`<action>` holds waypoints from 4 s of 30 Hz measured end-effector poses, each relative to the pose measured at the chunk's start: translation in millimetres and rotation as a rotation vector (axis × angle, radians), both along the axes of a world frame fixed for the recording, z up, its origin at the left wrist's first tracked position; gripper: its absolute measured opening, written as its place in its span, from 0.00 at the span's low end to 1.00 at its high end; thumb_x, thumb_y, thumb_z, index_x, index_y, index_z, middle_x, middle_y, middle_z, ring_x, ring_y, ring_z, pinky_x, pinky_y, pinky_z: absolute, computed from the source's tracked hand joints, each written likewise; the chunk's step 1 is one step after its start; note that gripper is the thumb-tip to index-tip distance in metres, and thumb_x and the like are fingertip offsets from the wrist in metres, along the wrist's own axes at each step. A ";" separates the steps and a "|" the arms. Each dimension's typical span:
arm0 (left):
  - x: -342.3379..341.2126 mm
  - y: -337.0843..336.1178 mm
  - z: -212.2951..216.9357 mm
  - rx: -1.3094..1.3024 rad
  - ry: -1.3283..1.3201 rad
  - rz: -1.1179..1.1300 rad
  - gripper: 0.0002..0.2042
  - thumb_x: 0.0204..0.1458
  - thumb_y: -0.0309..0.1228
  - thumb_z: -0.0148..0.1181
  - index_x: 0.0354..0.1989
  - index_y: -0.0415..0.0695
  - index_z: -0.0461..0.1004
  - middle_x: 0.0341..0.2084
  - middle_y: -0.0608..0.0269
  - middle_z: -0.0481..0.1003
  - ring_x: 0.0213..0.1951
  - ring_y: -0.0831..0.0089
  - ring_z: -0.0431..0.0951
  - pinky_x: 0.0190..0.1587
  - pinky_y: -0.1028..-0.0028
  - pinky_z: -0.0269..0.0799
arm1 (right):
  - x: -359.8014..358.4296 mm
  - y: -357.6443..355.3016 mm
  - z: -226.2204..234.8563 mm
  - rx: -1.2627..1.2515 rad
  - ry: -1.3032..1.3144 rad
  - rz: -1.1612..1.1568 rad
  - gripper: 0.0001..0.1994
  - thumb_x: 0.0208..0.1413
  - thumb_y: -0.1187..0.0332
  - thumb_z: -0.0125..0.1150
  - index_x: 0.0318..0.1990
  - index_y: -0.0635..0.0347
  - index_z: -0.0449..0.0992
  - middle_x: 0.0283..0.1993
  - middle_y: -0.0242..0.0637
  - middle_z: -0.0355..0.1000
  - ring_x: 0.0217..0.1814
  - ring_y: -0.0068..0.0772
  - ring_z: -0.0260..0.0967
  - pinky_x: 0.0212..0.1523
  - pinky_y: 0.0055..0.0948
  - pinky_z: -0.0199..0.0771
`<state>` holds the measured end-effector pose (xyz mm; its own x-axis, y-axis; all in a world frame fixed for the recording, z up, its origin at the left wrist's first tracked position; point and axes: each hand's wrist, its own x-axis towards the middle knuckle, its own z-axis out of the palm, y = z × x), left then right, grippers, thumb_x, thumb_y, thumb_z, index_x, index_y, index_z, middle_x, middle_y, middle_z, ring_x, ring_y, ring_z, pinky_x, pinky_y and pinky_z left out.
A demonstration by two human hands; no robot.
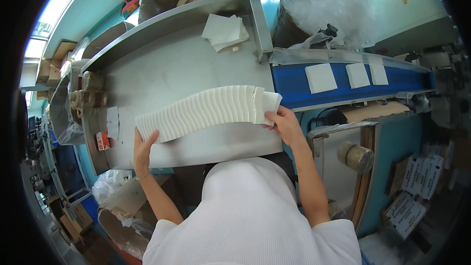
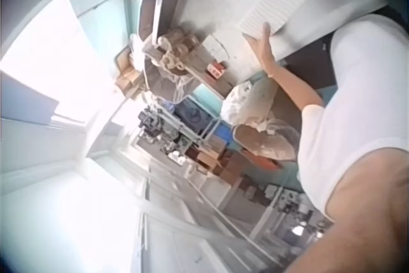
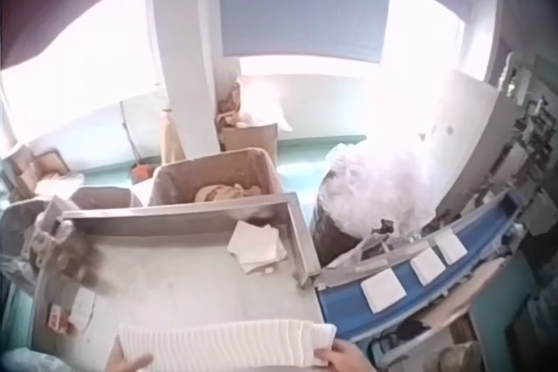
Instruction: Sorting and stacking folded paper products from a conveyor belt onto a workbench.
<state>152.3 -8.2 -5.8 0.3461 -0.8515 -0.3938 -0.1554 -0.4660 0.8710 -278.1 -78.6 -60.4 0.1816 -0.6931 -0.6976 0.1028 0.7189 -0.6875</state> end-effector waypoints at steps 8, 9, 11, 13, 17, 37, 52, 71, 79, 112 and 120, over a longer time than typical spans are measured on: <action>-7.4 -2.0 0.2 0.009 0.014 0.005 0.29 0.53 0.33 0.69 0.59 0.36 0.62 0.50 0.56 0.73 0.51 0.69 0.73 0.56 0.71 0.68 | 22.9 -10.5 9.1 -0.326 0.120 -0.019 0.24 0.65 0.55 0.60 0.58 0.68 0.70 0.51 0.37 0.75 0.50 0.22 0.71 0.52 0.23 0.71; -5.1 -1.8 -1.0 0.003 0.019 0.003 0.29 0.53 0.33 0.69 0.60 0.36 0.62 0.50 0.56 0.73 0.51 0.69 0.73 0.56 0.71 0.68 | 23.8 -11.4 7.3 -0.236 -0.016 -0.059 0.24 0.64 0.56 0.61 0.58 0.67 0.71 0.51 0.36 0.75 0.50 0.22 0.71 0.53 0.23 0.71; -3.9 -1.7 -2.2 -0.003 0.024 0.001 0.30 0.53 0.33 0.69 0.60 0.36 0.62 0.50 0.56 0.73 0.51 0.69 0.73 0.57 0.71 0.68 | 20.4 -13.3 4.3 -0.143 -0.151 -0.100 0.23 0.63 0.58 0.62 0.57 0.67 0.71 0.52 0.36 0.74 0.49 0.23 0.71 0.53 0.24 0.71; -4.4 -2.2 -0.4 0.002 0.023 -0.015 0.30 0.53 0.33 0.69 0.60 0.36 0.61 0.50 0.56 0.73 0.52 0.70 0.73 0.57 0.71 0.67 | 11.8 -15.4 1.0 -0.007 -0.260 -0.196 0.24 0.63 0.58 0.61 0.59 0.67 0.70 0.53 0.35 0.74 0.49 0.23 0.71 0.53 0.24 0.71; -5.3 -3.6 0.7 0.001 0.010 -0.025 0.30 0.53 0.33 0.69 0.60 0.36 0.61 0.50 0.56 0.73 0.51 0.70 0.73 0.57 0.71 0.67 | 11.5 -20.6 -12.2 0.012 -0.209 -0.239 0.23 0.64 0.56 0.59 0.58 0.67 0.72 0.50 0.35 0.75 0.47 0.24 0.72 0.51 0.24 0.70; -253.8 -131.5 -9.8 -0.734 -0.826 -0.676 0.23 0.53 0.42 0.63 0.57 0.50 0.73 0.54 0.51 0.74 0.57 0.55 0.73 0.64 0.54 0.57 | 13.1 -20.2 -26.1 -0.426 0.322 0.014 0.13 0.66 0.62 0.58 0.49 0.63 0.76 0.39 0.30 0.76 0.37 0.17 0.69 0.40 0.23 0.70; -226.4 -139.9 -13.0 -0.399 -0.642 -0.905 0.20 0.50 0.32 0.56 0.55 0.50 0.72 0.38 0.61 0.81 0.43 0.61 0.80 0.50 0.60 0.65 | -11.5 -26.6 16.2 -0.231 0.111 -0.552 0.22 0.61 0.68 0.58 0.63 0.55 0.68 0.45 0.38 0.76 0.42 0.29 0.75 0.41 0.28 0.75; -215.6 -140.1 -18.5 -0.317 -0.569 -0.922 0.22 0.50 0.33 0.59 0.56 0.48 0.72 0.43 0.58 0.79 0.48 0.58 0.77 0.55 0.57 0.62 | -62.5 -79.0 8.6 -0.630 1.066 -0.427 0.19 0.66 0.56 0.54 0.54 0.64 0.69 0.33 0.48 0.78 0.35 0.43 0.78 0.37 0.38 0.76; -93.5 -76.4 10.3 -0.494 -0.861 0.192 0.16 0.59 0.33 0.62 0.52 0.39 0.75 0.47 0.48 0.73 0.50 0.54 0.73 0.53 0.62 0.69 | 73.4 -10.9 19.1 -0.743 0.687 0.023 0.28 0.62 0.45 0.58 0.51 0.67 0.76 0.45 0.51 0.75 0.48 0.48 0.73 0.51 0.38 0.71; -62.7 -27.7 -19.4 -0.253 -0.897 -0.028 0.33 0.57 0.48 0.63 0.64 0.40 0.64 0.53 0.39 0.70 0.54 0.44 0.72 0.55 0.54 0.70 | 41.9 -15.2 13.7 -0.507 0.390 -0.003 0.23 0.65 0.51 0.58 0.52 0.67 0.75 0.42 0.37 0.77 0.42 0.22 0.70 0.43 0.23 0.69; -70.2 -27.0 -22.9 -0.261 -0.886 0.002 0.33 0.57 0.47 0.63 0.65 0.39 0.64 0.54 0.38 0.69 0.53 0.44 0.72 0.55 0.54 0.69 | 8.1 -5.4 0.3 -0.169 0.035 -0.343 0.17 0.64 0.64 0.59 0.55 0.64 0.72 0.47 0.38 0.77 0.44 0.27 0.76 0.42 0.25 0.78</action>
